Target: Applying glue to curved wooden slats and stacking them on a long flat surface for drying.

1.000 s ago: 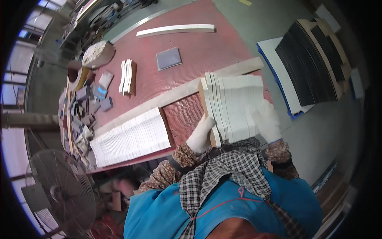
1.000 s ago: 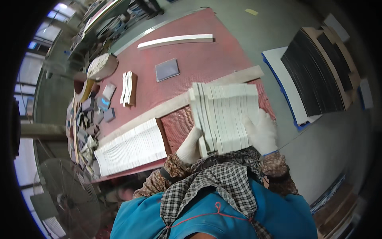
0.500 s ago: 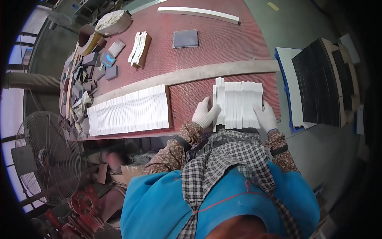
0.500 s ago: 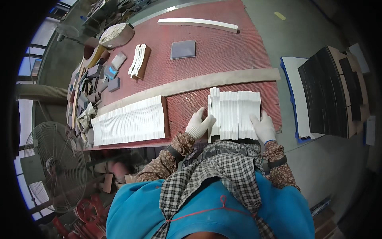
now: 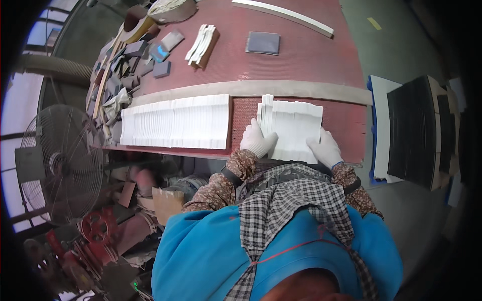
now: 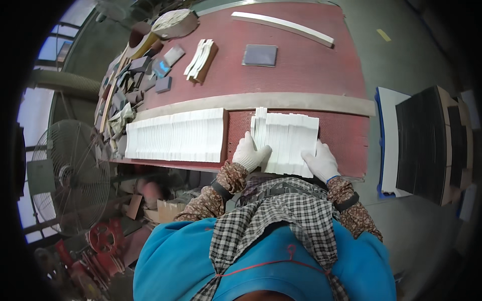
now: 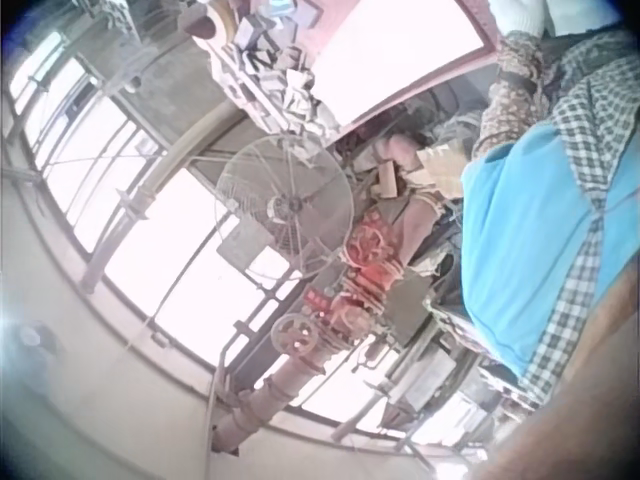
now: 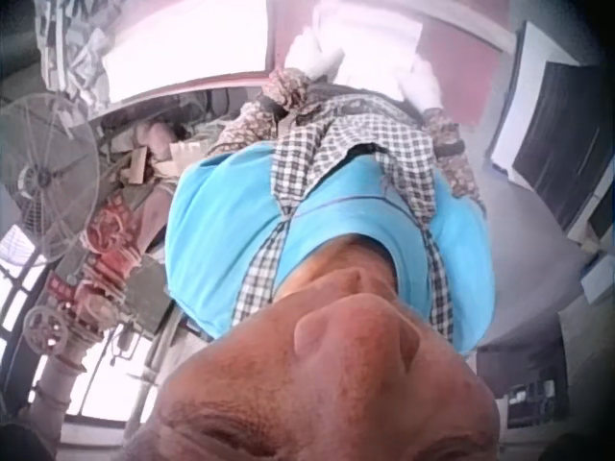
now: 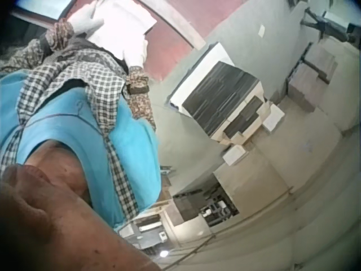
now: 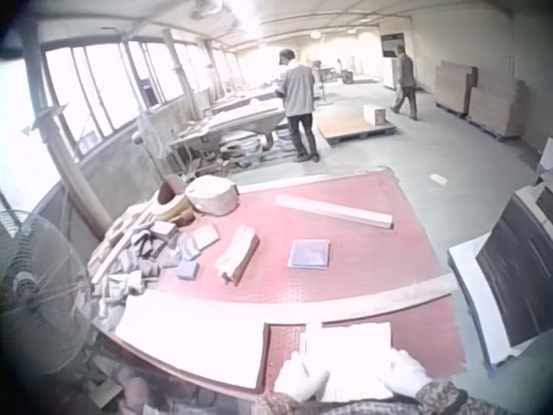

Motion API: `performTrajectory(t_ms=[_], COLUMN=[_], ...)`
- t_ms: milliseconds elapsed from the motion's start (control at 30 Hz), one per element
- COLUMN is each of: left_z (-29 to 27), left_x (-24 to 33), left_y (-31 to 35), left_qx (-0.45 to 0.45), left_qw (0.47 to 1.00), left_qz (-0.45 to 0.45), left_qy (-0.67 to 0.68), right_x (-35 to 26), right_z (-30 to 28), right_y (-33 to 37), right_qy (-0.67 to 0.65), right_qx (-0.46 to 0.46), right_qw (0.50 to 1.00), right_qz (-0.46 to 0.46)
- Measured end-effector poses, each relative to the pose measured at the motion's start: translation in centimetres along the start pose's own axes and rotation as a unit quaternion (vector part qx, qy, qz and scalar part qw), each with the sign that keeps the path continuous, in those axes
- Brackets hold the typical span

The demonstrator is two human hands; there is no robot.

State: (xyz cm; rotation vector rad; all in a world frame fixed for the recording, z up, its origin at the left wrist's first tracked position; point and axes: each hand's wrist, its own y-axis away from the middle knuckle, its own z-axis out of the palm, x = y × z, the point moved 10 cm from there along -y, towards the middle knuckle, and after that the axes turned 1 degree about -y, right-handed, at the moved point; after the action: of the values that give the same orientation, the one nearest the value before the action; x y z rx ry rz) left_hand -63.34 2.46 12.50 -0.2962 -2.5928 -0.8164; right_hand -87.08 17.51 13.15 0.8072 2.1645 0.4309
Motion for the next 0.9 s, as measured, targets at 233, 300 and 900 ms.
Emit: performTrajectory(t_ms=[233, 300, 900], left_z=[-4.1, -5.3, -6.3], left_x=[-1.8, -0.7, -0.2], left_y=[1.5, 3.6, 4.6], left_qx=[0.069, 0.135, 0.198], left_qw=[0.998, 0.987, 0.876], left_qz=[0.012, 0.076, 0.295], left_qy=[-0.002, -0.031, -0.325], right_x=[-4.7, -5.7, -6.9], right_z=[3.3, 3.8, 4.7], right_y=[-2.6, -2.9, 0.2], right_qy=[0.021, 0.039, 0.176], right_qx=[-0.044, -0.052, -0.108], right_qw=[0.997, 0.995, 0.967], right_qz=[-0.055, -0.071, -0.153])
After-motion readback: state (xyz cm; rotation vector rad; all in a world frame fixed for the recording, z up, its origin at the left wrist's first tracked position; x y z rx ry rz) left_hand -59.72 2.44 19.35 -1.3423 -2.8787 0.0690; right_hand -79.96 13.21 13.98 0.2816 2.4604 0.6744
